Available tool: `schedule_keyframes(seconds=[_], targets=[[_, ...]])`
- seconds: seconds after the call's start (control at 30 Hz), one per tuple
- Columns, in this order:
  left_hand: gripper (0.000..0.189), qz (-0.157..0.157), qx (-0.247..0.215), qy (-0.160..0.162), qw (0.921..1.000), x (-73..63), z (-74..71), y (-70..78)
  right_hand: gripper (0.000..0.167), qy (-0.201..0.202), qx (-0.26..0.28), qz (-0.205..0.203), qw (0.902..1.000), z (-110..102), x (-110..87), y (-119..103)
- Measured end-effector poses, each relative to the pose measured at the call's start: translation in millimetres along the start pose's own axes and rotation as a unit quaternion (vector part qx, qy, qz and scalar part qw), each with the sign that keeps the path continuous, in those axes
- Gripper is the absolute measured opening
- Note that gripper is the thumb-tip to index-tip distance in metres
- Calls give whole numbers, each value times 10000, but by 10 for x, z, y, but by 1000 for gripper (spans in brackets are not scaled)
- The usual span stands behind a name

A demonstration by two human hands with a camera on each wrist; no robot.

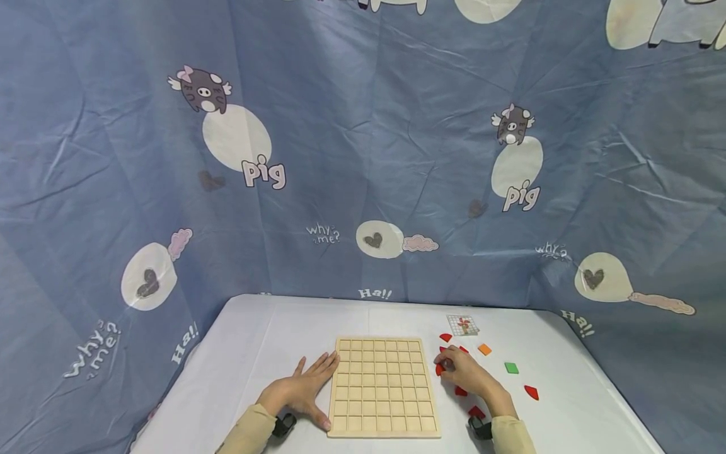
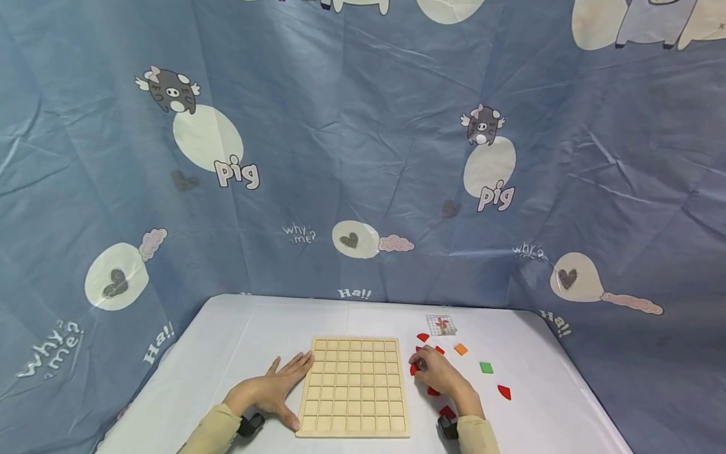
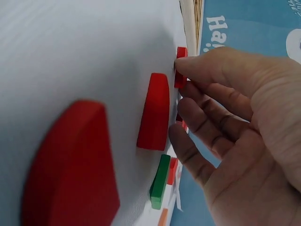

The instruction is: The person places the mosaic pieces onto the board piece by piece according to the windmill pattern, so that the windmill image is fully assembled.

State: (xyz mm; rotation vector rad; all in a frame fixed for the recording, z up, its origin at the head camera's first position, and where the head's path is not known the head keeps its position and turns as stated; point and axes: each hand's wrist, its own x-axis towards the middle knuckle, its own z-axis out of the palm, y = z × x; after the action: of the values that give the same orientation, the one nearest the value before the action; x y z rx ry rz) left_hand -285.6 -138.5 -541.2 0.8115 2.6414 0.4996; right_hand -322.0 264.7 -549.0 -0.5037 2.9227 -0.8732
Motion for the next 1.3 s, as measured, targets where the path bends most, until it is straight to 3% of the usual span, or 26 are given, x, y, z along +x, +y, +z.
schedule_keyframes(seconds=[0.13, 0.4, 0.8, 1.3], targets=[[137, -14, -16, -21, 10000, 4, 4, -13, 20, 66, -111, 21, 9999, -4, 15, 19], [136, -14, 13, -4, 10000, 4, -6, -2, 14, 236, -215, 508, 9982, -15, 24, 6], [137, -104, 102, -14, 9999, 7, 11, 5, 16, 104, -267, 520, 9982, -36, 18, 11], [136, -69, 144, -26, 9999, -6, 4, 22, 13, 306, -57, 492, 9983, -31, -20, 42]])
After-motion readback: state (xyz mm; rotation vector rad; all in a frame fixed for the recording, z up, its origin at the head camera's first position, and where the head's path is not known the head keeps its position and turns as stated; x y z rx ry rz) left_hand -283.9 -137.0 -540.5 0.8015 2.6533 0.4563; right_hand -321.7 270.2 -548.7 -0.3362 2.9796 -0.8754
